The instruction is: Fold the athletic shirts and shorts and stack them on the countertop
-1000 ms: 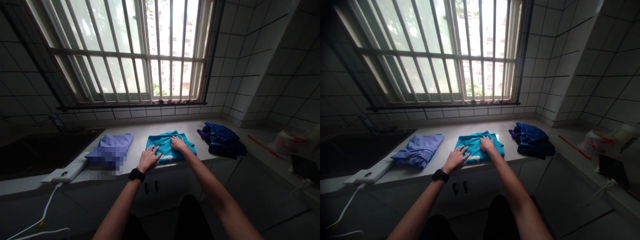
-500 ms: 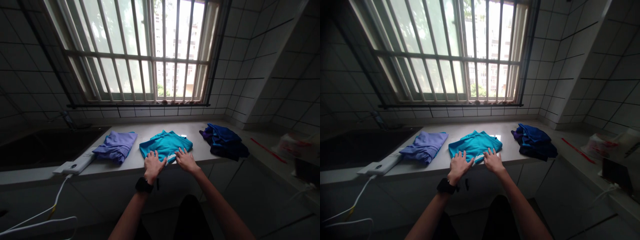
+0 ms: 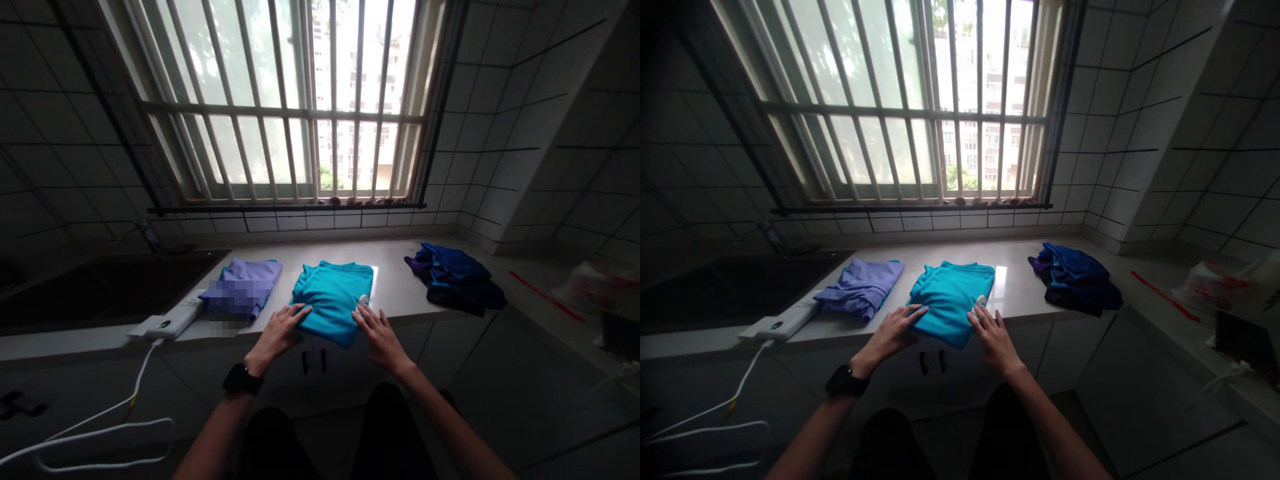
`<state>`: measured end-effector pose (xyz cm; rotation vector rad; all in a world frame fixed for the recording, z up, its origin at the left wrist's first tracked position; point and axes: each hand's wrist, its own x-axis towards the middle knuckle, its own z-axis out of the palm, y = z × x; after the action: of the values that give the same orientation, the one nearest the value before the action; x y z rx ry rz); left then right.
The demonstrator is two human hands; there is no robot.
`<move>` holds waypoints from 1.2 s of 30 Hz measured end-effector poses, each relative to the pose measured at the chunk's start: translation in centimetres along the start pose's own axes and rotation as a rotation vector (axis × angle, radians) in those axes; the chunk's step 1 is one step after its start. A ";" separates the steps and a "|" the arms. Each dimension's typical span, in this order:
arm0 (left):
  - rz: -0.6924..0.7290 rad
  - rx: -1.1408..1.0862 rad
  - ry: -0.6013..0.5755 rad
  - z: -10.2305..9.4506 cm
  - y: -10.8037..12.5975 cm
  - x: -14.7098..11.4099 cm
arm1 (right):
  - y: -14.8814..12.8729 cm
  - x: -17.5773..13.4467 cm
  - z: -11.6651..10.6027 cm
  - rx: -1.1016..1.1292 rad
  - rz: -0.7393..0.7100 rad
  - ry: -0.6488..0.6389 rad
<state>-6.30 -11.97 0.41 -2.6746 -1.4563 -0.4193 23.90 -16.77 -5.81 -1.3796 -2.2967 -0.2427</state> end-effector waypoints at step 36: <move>-0.597 -0.273 0.078 -1.1 -0.1 4.3 | 2.6 9.9 -1.4 0.228 0.608 -0.103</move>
<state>-4.43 -8.62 2.57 -2.3040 -2.3056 -0.7940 22.61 -8.19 -0.20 -1.9068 -1.7941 0.2772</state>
